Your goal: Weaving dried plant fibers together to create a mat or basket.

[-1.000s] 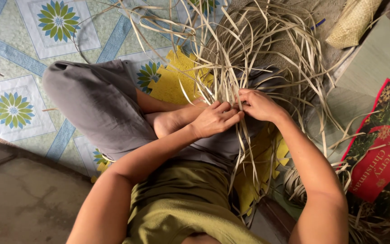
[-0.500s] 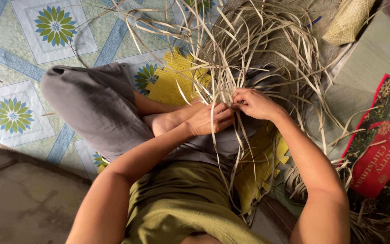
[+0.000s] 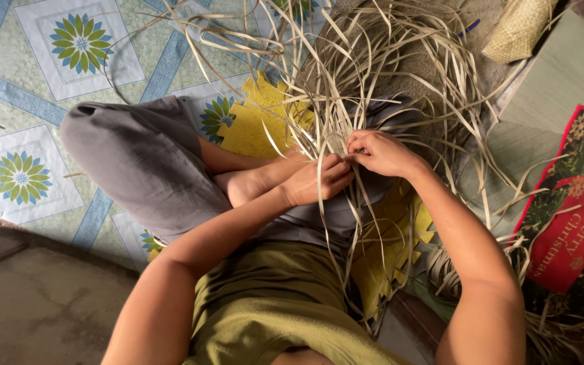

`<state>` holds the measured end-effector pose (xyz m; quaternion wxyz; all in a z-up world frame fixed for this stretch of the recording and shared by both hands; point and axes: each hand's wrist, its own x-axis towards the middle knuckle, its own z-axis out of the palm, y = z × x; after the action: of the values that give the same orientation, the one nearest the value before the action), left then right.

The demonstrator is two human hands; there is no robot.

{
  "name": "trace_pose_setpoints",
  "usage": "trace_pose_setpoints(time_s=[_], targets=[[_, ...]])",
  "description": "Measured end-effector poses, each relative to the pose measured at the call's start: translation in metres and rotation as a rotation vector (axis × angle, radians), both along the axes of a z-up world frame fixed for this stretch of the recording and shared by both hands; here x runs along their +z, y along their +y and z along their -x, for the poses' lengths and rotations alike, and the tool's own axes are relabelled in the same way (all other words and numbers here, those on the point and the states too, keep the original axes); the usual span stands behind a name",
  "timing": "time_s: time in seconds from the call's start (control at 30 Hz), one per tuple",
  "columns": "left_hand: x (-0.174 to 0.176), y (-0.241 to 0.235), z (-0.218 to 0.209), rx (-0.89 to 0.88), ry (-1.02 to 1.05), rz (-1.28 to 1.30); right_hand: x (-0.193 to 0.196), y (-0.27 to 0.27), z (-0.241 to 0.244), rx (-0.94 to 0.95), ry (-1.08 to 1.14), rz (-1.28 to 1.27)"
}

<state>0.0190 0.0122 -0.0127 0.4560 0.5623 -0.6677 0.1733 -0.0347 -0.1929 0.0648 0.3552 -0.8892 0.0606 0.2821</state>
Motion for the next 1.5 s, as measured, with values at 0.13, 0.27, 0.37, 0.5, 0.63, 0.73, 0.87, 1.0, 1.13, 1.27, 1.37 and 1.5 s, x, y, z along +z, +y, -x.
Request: trace_pose_setpoints(time_s=[0.13,0.27,0.37,0.5,0.63,0.73,0.87,1.0,1.13,1.27,1.37,1.5], targets=[[0.007,-0.008,0.007,0.095,-0.007,-0.030,-0.008,-0.001,0.001,-0.010,-0.007,0.004],[0.018,-0.004,-0.001,0.090,0.014,-0.045,0.001,0.002,0.001,-0.022,-0.009,-0.003],[0.016,0.000,-0.005,0.118,0.085,-0.075,0.013,0.008,-0.002,-0.049,-0.014,-0.010],[0.000,-0.001,-0.006,0.097,0.465,-0.195,0.019,0.010,-0.002,-0.052,-0.027,-0.013],[0.006,0.000,-0.005,0.056,0.690,-0.257,0.010,0.006,0.001,-0.062,-0.038,-0.012],[0.001,-0.001,-0.002,0.088,0.710,-0.342,0.012,0.008,0.002,-0.061,-0.031,0.003],[0.011,-0.001,-0.011,0.072,0.752,-0.377,0.014,0.010,0.004,-0.041,-0.043,0.019],[0.008,0.005,-0.014,0.074,0.711,-0.429,0.017,0.024,0.007,0.007,-0.160,-0.015],[0.024,0.004,-0.024,0.029,0.884,-0.668,0.015,0.020,0.009,-0.064,-0.136,-0.108],[0.026,-0.006,-0.030,0.059,0.880,-0.743,0.011,0.011,0.005,0.029,-0.103,0.022],[0.028,-0.007,-0.035,0.041,0.969,-0.831,0.005,0.012,0.005,0.030,-0.070,0.097],[0.031,-0.009,-0.037,0.046,0.953,-0.711,0.012,0.020,0.001,-0.009,-0.072,0.173]])
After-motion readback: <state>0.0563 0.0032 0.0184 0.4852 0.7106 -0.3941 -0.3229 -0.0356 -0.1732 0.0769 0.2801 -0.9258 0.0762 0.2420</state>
